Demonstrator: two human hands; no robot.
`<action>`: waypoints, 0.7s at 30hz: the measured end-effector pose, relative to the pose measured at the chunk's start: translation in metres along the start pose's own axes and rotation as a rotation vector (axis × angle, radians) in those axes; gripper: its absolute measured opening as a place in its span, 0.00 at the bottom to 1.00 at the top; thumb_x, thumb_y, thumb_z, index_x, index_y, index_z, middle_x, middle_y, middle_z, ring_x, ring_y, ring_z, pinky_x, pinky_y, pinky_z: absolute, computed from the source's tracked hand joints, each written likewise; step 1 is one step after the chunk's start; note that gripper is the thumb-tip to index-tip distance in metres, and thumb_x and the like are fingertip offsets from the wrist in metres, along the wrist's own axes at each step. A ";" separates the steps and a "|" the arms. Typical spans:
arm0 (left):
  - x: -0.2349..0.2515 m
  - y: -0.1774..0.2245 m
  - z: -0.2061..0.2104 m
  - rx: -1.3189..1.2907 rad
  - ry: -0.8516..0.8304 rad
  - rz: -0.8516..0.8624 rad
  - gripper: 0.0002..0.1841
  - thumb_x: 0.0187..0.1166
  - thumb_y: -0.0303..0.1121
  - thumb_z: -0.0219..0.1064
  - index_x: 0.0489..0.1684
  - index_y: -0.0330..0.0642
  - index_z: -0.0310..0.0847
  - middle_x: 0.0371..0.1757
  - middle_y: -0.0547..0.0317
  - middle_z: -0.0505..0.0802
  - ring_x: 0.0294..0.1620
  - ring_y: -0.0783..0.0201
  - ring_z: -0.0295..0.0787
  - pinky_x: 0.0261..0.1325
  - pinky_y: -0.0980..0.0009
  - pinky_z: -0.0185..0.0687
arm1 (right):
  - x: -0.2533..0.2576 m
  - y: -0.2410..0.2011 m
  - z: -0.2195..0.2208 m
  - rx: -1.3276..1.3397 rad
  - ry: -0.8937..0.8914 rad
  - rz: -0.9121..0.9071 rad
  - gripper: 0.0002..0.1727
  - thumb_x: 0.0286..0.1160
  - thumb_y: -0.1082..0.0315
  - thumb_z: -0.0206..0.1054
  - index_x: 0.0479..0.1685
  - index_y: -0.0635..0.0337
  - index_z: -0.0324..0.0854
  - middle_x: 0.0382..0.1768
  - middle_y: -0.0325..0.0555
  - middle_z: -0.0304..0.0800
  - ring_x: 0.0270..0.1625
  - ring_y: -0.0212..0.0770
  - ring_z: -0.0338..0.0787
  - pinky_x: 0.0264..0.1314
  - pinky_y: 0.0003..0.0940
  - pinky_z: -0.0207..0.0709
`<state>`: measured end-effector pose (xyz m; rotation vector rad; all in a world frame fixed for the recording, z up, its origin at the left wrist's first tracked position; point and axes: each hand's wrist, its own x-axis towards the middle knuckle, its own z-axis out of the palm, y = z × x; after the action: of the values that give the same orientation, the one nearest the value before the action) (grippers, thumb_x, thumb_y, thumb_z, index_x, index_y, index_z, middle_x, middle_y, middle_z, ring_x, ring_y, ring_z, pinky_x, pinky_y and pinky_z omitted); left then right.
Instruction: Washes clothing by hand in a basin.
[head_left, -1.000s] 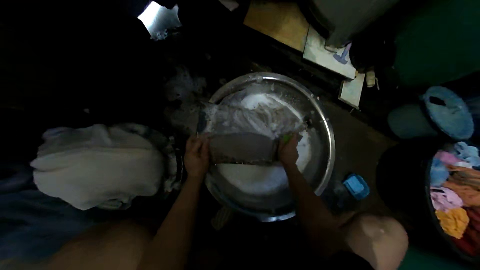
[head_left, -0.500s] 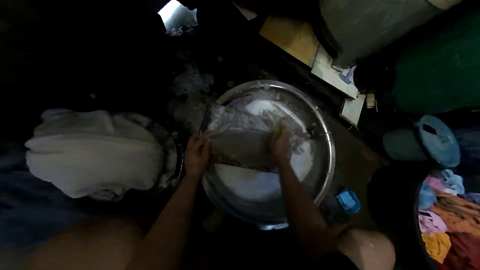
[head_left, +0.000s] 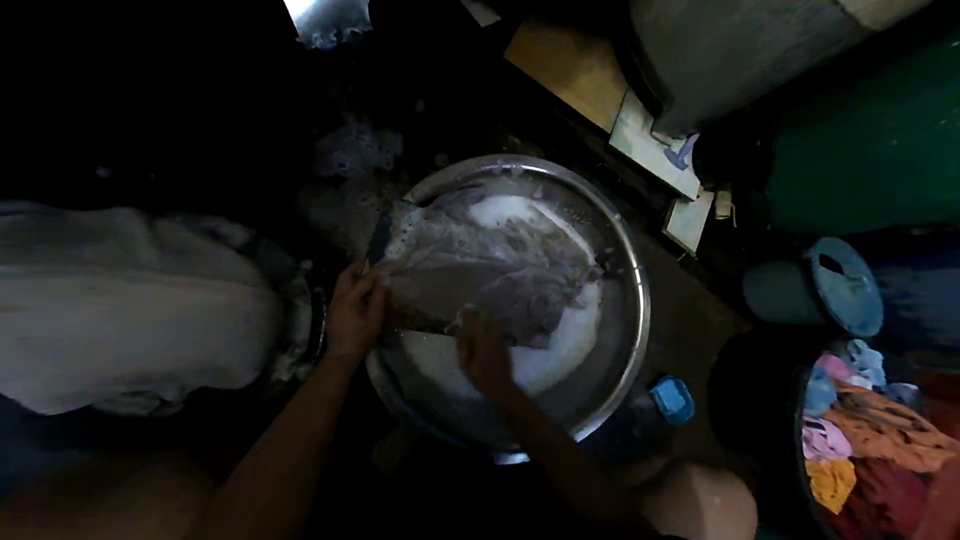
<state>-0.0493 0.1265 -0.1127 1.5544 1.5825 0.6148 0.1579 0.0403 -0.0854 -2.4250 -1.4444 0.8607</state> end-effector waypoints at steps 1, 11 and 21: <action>0.000 -0.001 0.001 0.003 -0.002 0.013 0.18 0.90 0.35 0.58 0.73 0.43 0.83 0.83 0.34 0.74 0.79 0.37 0.75 0.76 0.39 0.71 | 0.010 0.021 -0.011 -0.004 -0.043 0.046 0.28 0.87 0.58 0.59 0.81 0.64 0.73 0.70 0.68 0.83 0.65 0.61 0.89 0.66 0.54 0.84; 0.000 0.002 0.004 -0.004 0.059 0.026 0.18 0.89 0.35 0.59 0.72 0.46 0.84 0.81 0.35 0.76 0.77 0.36 0.77 0.73 0.38 0.73 | 0.001 -0.006 -0.006 -0.060 -0.091 -0.013 0.28 0.87 0.57 0.59 0.82 0.60 0.74 0.73 0.66 0.80 0.65 0.61 0.89 0.64 0.53 0.85; 0.000 0.000 0.003 0.010 0.047 -0.003 0.18 0.89 0.35 0.58 0.72 0.46 0.84 0.83 0.37 0.75 0.75 0.37 0.79 0.72 0.38 0.75 | 0.024 0.010 -0.011 -0.102 -0.003 0.139 0.30 0.85 0.57 0.60 0.86 0.56 0.70 0.75 0.70 0.77 0.65 0.63 0.89 0.63 0.56 0.84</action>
<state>-0.0463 0.1263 -0.1143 1.5549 1.6250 0.6462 0.1803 0.0565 -0.0899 -2.6264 -1.3656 0.8382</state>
